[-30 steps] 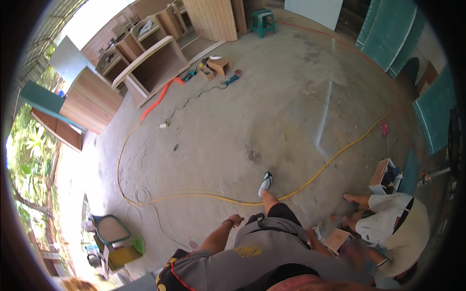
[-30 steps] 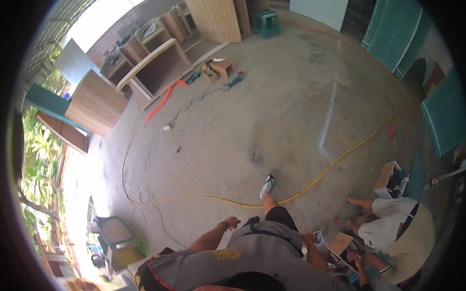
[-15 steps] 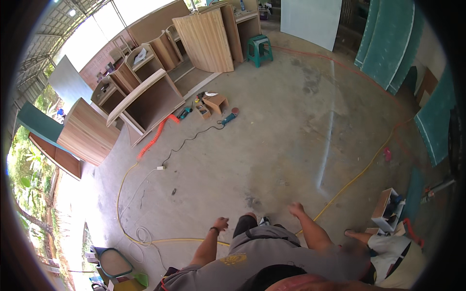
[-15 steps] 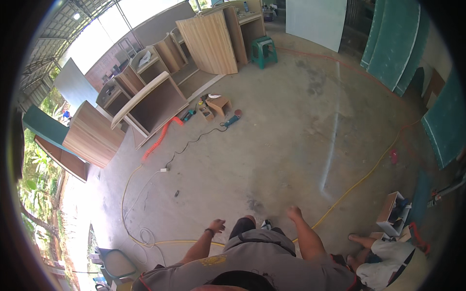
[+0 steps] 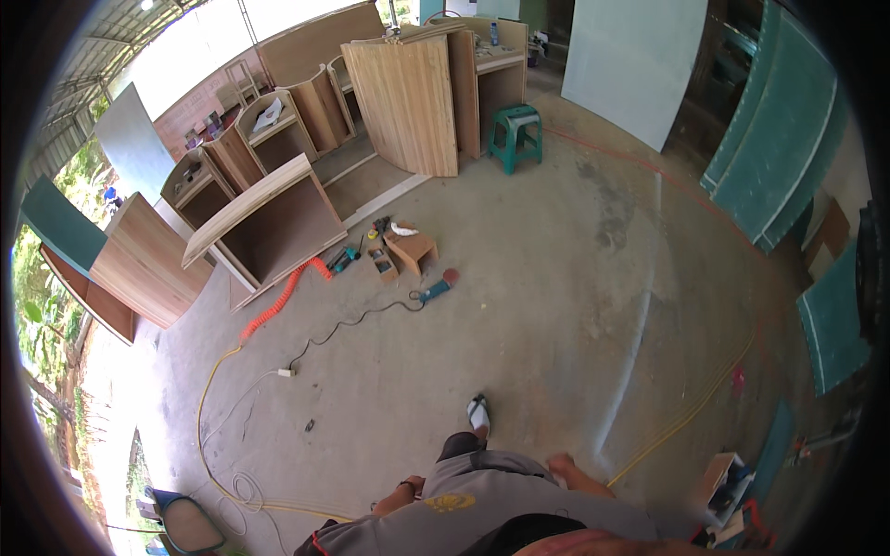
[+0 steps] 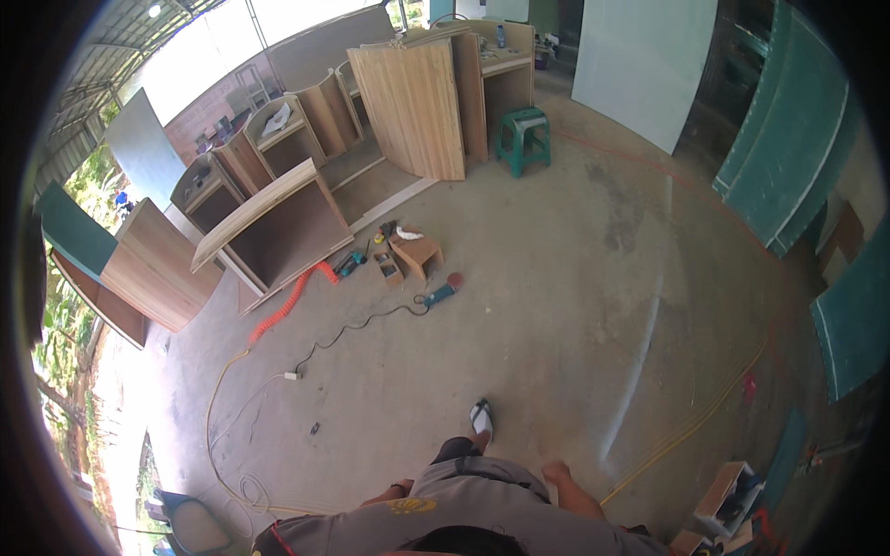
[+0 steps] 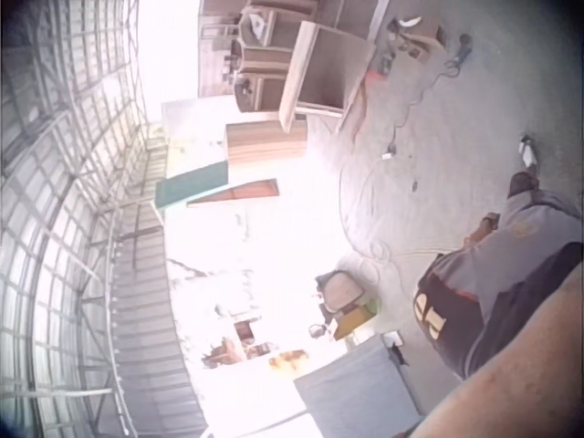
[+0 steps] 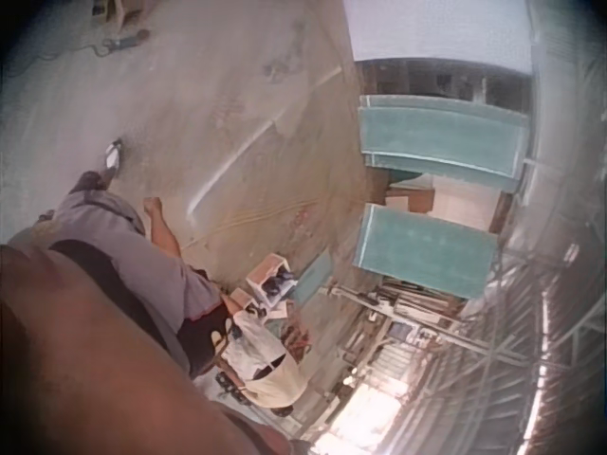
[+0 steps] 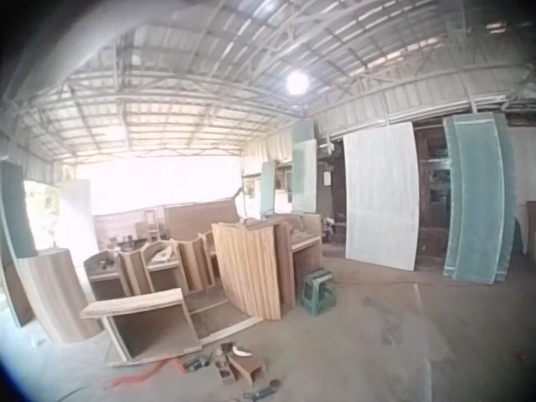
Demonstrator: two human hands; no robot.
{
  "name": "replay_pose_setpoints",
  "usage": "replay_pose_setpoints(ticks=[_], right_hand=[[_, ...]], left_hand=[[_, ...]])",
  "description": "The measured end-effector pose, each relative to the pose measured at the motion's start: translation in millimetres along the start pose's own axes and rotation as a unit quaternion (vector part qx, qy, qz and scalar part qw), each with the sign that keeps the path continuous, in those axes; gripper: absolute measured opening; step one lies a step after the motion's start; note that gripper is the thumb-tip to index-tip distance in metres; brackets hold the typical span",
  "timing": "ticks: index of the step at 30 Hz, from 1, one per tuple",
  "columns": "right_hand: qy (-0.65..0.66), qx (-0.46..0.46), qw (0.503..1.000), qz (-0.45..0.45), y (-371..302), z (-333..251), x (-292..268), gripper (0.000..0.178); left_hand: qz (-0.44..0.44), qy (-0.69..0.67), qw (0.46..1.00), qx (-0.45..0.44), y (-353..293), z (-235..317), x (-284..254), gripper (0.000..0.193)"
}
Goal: The person assembles a wooden cabinet by fitting a curved wooden panel into the frame. They then pick up and arrange several smaller wooden slats inside the cabinet structure.
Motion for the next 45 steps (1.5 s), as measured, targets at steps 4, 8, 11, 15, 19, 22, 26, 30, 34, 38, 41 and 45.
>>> replay_pose_setpoints(ticks=[4, 8, 11, 15, 19, 22, 26, 30, 34, 38, 41, 45], right_hand=[[0.028, -0.204, 0.977, 0.051, 23.5, -5.9, -54.1, 0.017], [0.092, -0.054, 0.994, 0.035, 131.6, 6.4, -98.0, 0.015], [0.403, 0.168, 0.9, 0.013, 176.7, -86.7, -176.8, 0.031], [0.325, 0.091, 0.937, 0.087, 252.7, -181.8, -277.3, 0.027], [0.148, -0.096, 0.979, 0.105, 374.0, -224.6, -352.5, 0.042], [-0.052, -0.108, 0.991, 0.066, 423.9, -287.2, -435.5, 0.037], [0.037, -0.005, 0.999, -0.038, 509.4, -329.9, -554.6, 0.03], [0.101, 0.018, 0.995, 0.018, 612.3, -412.2, -687.4, 0.023], [0.185, 0.02, 0.978, 0.093, 667.6, -530.5, -794.4, 0.026], [0.226, 0.033, 0.969, 0.09, 730.6, -643.2, -837.7, 0.043], [0.213, 0.029, 0.976, 0.043, 756.4, -721.9, -816.5, 0.06], [0.208, -0.098, 0.969, 0.088, 854.3, -848.4, -815.1, 0.074]], left_hand=[[0.002, -0.038, 0.999, 0.002, 49.7, 98.8, -81.7, 0.045], [0.035, 0.079, 0.993, 0.084, 127.0, 238.7, -183.8, 0.047], [0.113, 0.122, 0.978, 0.128, 167.0, 342.3, -286.4, 0.042], [0.25, -0.021, 0.946, 0.206, 167.5, 491.0, -375.8, 0.041], [0.205, -0.063, 0.962, 0.172, 187.2, 588.6, -423.4, 0.038], [0.14, -0.102, 0.982, 0.071, 217.2, 596.0, -442.8, 0.038], [0.138, -0.192, 0.971, 0.038, 218.0, 631.9, -467.2, 0.042], [0.15, -0.252, 0.956, -0.009, 243.2, 656.1, -505.4, 0.041], [0.009, -0.18, 0.982, -0.053, 277.7, 671.3, -524.1, 0.042], [-0.004, -0.4, 0.915, -0.046, 400.6, 681.7, -606.3, 0.039], [0.134, -0.144, 0.955, 0.221, 443.1, 760.7, -747.4, 0.044], [0.427, -0.018, 0.877, 0.22, 478.8, 843.8, -962.1, 0.051]])
Point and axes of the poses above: each hand's wrist, its own y-axis towards the middle knuckle, its own x-axis out of the palm, z = x × y, the point moved 6 cm from there along y, towards the middle knuckle, and after that the axes turned 3 degrees about z, right-handed, at the moved point
